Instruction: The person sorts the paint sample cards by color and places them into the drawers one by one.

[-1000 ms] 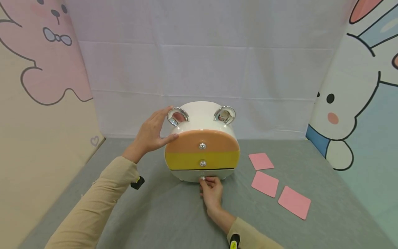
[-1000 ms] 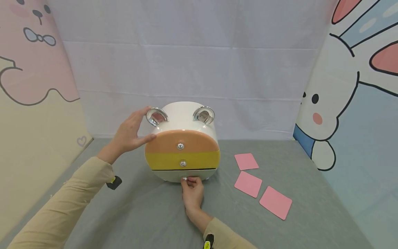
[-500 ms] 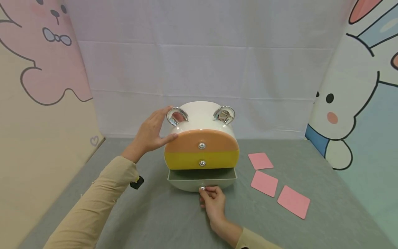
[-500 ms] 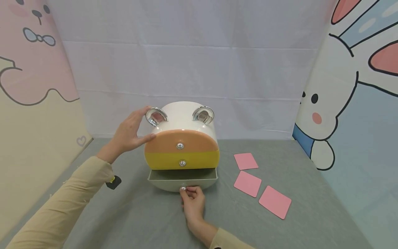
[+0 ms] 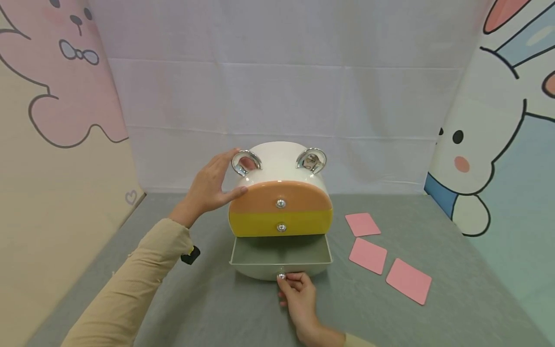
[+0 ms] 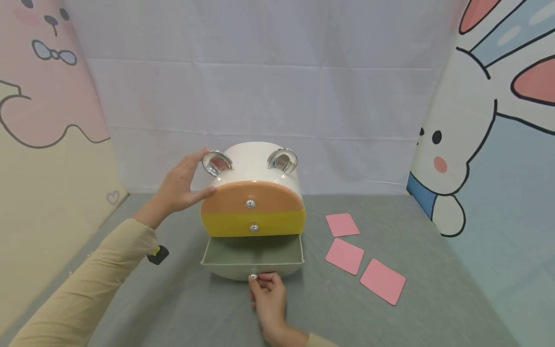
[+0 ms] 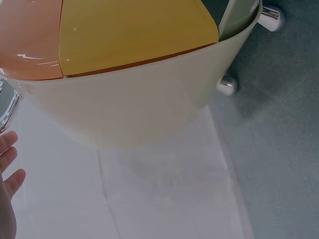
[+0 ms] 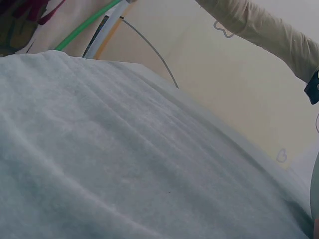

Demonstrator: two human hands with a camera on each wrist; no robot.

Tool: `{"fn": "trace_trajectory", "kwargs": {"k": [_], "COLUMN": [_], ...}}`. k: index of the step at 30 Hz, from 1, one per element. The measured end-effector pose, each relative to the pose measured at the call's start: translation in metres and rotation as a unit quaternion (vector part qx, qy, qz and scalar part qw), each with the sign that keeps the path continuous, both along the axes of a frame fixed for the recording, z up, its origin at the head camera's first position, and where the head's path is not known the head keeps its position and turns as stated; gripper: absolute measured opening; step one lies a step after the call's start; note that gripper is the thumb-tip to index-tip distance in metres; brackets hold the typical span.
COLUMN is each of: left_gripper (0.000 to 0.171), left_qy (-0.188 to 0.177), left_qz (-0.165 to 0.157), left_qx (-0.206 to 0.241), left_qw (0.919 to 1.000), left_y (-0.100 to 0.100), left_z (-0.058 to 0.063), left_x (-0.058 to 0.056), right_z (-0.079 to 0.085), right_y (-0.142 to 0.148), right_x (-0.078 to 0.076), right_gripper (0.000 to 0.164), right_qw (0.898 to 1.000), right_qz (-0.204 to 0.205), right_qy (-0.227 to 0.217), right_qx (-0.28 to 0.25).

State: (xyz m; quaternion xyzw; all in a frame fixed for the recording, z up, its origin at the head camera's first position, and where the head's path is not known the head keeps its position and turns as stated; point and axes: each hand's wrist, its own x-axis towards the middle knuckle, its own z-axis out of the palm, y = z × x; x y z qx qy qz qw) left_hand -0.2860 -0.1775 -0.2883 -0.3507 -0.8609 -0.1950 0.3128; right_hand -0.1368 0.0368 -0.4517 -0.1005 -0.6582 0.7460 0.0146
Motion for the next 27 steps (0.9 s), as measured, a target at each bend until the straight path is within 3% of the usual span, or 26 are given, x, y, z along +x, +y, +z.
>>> {"fn": "trace_trajectory", "kwargs": {"k": [14,27], "left_gripper": [0.089,0.089], "left_qy": [0.000,-0.001], "left_qz": [0.002,-0.001], "left_qx": [0.001,0.002], "left_qw": [1.0000,1.0000], "left_y": [0.000,-0.001], "left_z": [-0.001,-0.001], "left_x": [-0.001,-0.001], "right_z": [-0.001,-0.005], "right_y": [0.003,0.007], "right_x": [0.015,0.017], "right_gripper": [0.026,0.028], "right_qw": [1.000,1.000], "right_qz": [0.010,0.025], "right_qy": [0.000,0.007], "right_qx": [0.001,0.002]}}
